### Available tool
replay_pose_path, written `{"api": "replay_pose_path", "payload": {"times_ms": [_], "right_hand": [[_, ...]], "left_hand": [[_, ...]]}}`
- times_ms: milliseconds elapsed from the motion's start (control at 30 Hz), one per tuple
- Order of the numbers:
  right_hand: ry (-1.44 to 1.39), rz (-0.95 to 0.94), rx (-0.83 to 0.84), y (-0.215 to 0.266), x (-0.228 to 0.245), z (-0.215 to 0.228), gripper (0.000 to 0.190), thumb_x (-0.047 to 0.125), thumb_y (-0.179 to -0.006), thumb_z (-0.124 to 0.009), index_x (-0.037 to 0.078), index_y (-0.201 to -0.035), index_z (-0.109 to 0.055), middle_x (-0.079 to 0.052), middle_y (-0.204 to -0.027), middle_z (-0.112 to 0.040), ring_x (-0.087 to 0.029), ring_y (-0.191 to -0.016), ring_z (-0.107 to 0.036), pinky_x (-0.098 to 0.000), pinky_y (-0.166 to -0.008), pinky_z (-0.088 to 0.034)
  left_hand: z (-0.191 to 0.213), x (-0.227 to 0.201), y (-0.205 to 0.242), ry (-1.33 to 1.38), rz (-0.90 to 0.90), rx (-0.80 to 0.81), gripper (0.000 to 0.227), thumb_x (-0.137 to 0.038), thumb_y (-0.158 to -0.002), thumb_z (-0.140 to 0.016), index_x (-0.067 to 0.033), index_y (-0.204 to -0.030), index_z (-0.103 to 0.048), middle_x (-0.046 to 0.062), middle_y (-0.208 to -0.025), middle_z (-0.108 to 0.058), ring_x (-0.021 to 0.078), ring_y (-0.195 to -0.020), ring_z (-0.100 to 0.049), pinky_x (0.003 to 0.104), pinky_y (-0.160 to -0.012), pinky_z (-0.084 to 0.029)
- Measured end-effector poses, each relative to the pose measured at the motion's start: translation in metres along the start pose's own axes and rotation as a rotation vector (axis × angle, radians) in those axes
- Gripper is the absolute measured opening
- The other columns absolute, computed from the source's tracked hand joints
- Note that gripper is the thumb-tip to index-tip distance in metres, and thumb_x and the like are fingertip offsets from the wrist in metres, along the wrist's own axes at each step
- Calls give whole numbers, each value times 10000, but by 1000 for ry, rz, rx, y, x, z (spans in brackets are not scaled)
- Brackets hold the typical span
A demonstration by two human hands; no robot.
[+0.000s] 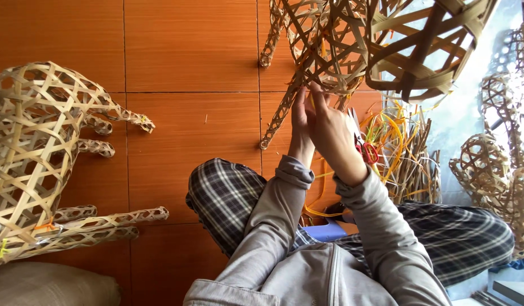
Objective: Assembling and trimming bamboo strips to form animal-shaped sculptures.
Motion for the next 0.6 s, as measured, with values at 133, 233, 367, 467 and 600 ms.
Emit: {"api": "replay_pose_path", "payload": {"times_ms": [133, 233, 367, 467, 600], "right_hand": [[-62, 358, -457, 39, 14, 23, 392, 133, -1036, -610, 59, -1404, -498, -193, -933, -675, -358, -773, -666, -451, -663, -518], [-250, 339, -461, 54, -20, -30, 227, 98, -1020, -641, 34, -1238, -640, -171, -952, -678, -332, -817, -685, -411, -694, -539], [-490, 80, -266, 38, -53, -88, 193, 123, -1034, -634, -2, -1150, -725, -162, -981, -704, -306, -855, -715, -370, -730, -558], [-1052, -11, -213, 13, -61, -112, 255, 144, -1042, -578, -2, -1230, -671, -103, -1082, -713, -219, -946, -700, -319, -809, -565], [-1686, -136, 75, -6, -68, -138, 212, 153, -1035, -582, 29, -1179, -676, -39, -1065, -734, -138, -959, -696, -282, -849, -573]], "left_hand": [[59, 1, -6, -179, 60, -231, 321, -384, -969, -658, -85, -1084, -679, 29, -958, -701, 153, -894, -641, 317, -848, -519], [75, -9, 7, -387, -38, -195, 262, -329, -1016, -668, -68, -1032, -677, 44, -883, -684, 145, -778, -593, 279, -709, -504], [100, -17, 11, -473, -182, -206, 119, -133, -958, -718, -54, -1048, -711, 27, -829, -649, 121, -731, -568, 253, -650, -465], [83, -44, 33, -949, -317, -248, 162, -153, -958, -725, -21, -1052, -731, 18, -906, -686, 90, -778, -577, 234, -670, -463], [42, -68, 52, -1081, -403, -154, 158, -133, -925, -716, 4, -1001, -734, 29, -921, -748, 105, -841, -675, 242, -762, -540]]}}
Point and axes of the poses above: each hand's wrist, its own y-axis away from the middle knuckle, its own z-axis out of the back of the hand, x = y × z, the point moved 3 cm from there along -y, towards the middle knuckle
